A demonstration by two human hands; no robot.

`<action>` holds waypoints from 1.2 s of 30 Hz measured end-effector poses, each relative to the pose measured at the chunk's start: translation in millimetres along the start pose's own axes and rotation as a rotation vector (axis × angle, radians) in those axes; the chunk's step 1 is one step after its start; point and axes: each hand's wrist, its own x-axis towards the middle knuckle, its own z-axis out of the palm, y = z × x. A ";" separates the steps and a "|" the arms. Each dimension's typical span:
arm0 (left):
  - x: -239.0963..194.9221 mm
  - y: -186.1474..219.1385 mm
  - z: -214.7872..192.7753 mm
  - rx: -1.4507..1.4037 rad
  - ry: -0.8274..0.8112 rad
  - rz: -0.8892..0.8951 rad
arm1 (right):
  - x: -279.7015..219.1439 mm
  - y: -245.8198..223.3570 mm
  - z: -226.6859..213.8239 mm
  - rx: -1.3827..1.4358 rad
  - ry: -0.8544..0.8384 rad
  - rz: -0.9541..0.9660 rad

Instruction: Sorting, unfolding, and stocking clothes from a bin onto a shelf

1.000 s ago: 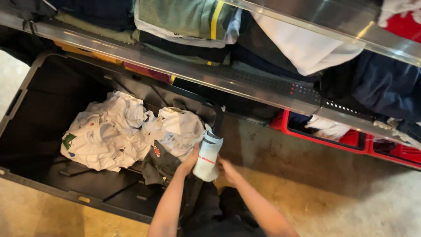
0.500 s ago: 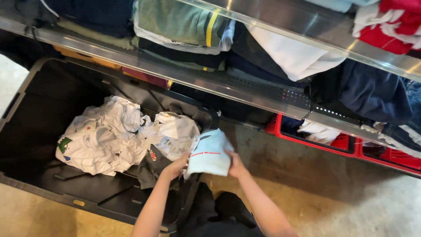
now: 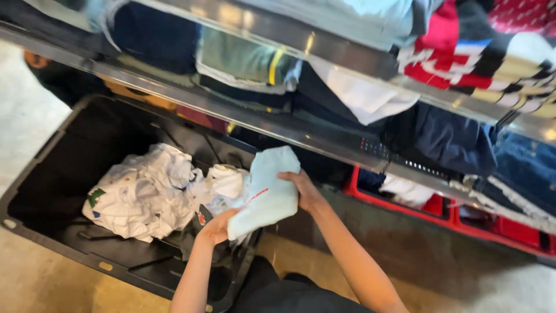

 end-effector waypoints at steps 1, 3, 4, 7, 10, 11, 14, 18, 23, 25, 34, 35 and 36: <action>-12.1 9.4 4.1 -0.005 -0.001 0.021 | -6.9 -13.6 6.2 -0.008 -0.017 -0.010; -37.2 20.4 9.5 -0.341 -0.271 0.259 | -22.9 -34.5 15.5 0.094 -0.040 -0.041; -56.6 27.2 26.9 -0.347 -0.273 0.273 | -33.8 -46.6 19.6 0.086 -0.052 -0.045; -68.3 33.8 57.0 -0.477 -0.500 0.297 | -61.5 -78.6 26.6 0.167 -0.053 -0.037; -7.3 22.9 60.7 -0.560 -0.670 0.221 | -82.7 -105.9 30.1 0.172 -0.046 0.017; 1.9 18.9 73.1 -0.527 -0.597 0.182 | -91.3 -114.4 33.7 0.180 -0.051 0.002; 3.5 7.5 124.2 -0.372 -0.515 0.101 | -106.6 -129.2 33.5 0.194 -0.049 -0.016; -13.3 -6.0 181.1 -0.415 -0.469 -0.030 | -109.1 -134.8 31.5 0.220 -0.044 -0.006; 19.8 -16.1 159.4 -0.584 -0.384 -0.010 | -128.7 -148.0 20.0 0.299 -0.038 -0.067; 27.9 -6.2 141.1 -0.534 -0.351 0.025 | -123.6 -152.6 8.8 0.316 -0.032 -0.085; 36.5 25.1 102.5 -0.191 -0.062 0.317 | -107.8 -158.2 -11.6 0.314 -0.017 -0.140; 46.8 22.7 103.4 -0.150 -0.023 0.355 | -108.2 -158.1 -5.4 0.283 -0.016 -0.144; 57.1 20.1 104.1 -0.110 0.017 0.394 | -108.7 -157.8 0.7 0.253 -0.014 -0.149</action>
